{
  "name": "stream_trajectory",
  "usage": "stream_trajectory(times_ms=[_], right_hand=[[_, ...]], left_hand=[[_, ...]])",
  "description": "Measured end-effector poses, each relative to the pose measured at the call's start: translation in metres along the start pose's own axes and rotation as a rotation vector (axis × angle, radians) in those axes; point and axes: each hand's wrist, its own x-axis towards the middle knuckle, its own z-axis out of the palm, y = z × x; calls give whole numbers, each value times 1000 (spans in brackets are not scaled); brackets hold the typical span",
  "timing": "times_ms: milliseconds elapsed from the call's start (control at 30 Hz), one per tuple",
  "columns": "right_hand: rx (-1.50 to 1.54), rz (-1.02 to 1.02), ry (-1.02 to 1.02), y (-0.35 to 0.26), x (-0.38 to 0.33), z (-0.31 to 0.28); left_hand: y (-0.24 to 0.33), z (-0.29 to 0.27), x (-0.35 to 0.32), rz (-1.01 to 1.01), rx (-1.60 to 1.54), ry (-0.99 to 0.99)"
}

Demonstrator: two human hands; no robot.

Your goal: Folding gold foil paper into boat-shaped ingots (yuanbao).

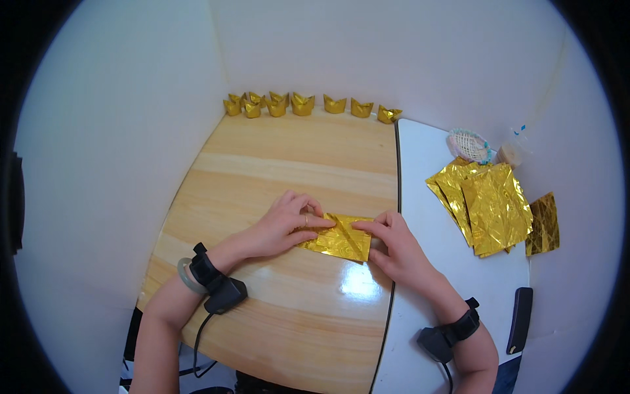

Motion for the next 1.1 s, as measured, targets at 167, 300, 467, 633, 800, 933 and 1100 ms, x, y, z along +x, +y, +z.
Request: stream_trajectory(times_ms=[167,300,467,633,800,933,1100], right_hand=[[-415,-171,128,-6,3,3],[-647,-462,187,-15,5,-3],[-335,-412,-106,13,-1,-8],[-120,-243,-104,12,-1,-11],[-165,53,69,2,6,6],[-195,54,103,-2,14,11],[-214,25,31,-2,25,14]], left_hand=[[1,-4,0,25,16,-75],[1,-5,2,67,53,-133],[-2,-5,0,82,38,-133],[-1,-6,-3,104,26,-118],[1,-5,0,150,-239,-132],[3,0,-1,234,-232,-50],[3,0,-2,209,-283,-49]])
